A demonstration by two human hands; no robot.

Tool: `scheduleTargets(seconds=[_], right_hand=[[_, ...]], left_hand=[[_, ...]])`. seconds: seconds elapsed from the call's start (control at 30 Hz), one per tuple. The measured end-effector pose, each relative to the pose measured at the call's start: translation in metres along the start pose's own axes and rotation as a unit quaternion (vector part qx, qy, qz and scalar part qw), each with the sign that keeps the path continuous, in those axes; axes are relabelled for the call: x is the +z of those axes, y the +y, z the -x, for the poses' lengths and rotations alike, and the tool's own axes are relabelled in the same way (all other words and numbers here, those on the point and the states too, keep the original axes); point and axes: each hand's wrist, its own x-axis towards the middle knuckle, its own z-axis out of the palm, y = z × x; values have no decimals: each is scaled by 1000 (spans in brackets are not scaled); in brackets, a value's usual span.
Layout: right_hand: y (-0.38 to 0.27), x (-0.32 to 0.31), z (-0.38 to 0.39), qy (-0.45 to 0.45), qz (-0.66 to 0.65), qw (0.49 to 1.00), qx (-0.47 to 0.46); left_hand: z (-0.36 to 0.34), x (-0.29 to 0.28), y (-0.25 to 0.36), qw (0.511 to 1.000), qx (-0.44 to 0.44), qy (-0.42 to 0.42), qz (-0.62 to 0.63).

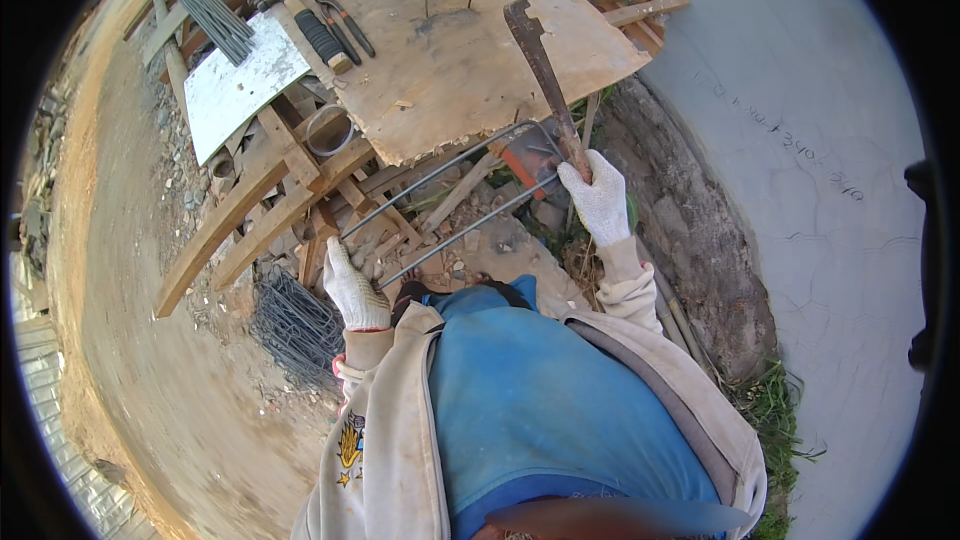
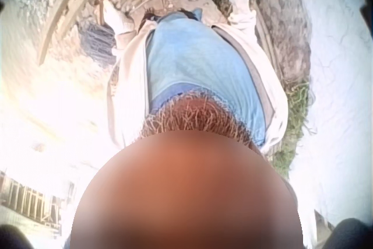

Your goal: The person bends metal rods into U-shapes using a manual bender and a wooden workbench. They repeatedly position each rod, apply force to bend it, and place the finished pieces aside.

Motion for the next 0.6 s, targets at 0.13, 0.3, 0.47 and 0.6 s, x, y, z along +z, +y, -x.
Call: scheduleTargets(seconds=[0.13, 0.3, 0.47, 0.6], right_hand=[[-8, 2, 5, 5, 7, 1000, 11], [-18, 2, 6, 21, 27, 999, 4], [-22, 1, 5, 11, 61, 998, 9], [-19, -1, 5, 3, 67, 998, 20]], left_hand=[[-10, 13, 9, 1000, -16, 0, 14], [-28, 16, 19, 999, -27, -39, 5], [-43, 17, 19, 998, -41, -40, -11], [-53, 18, 22, 997, -58, -59, -8]])
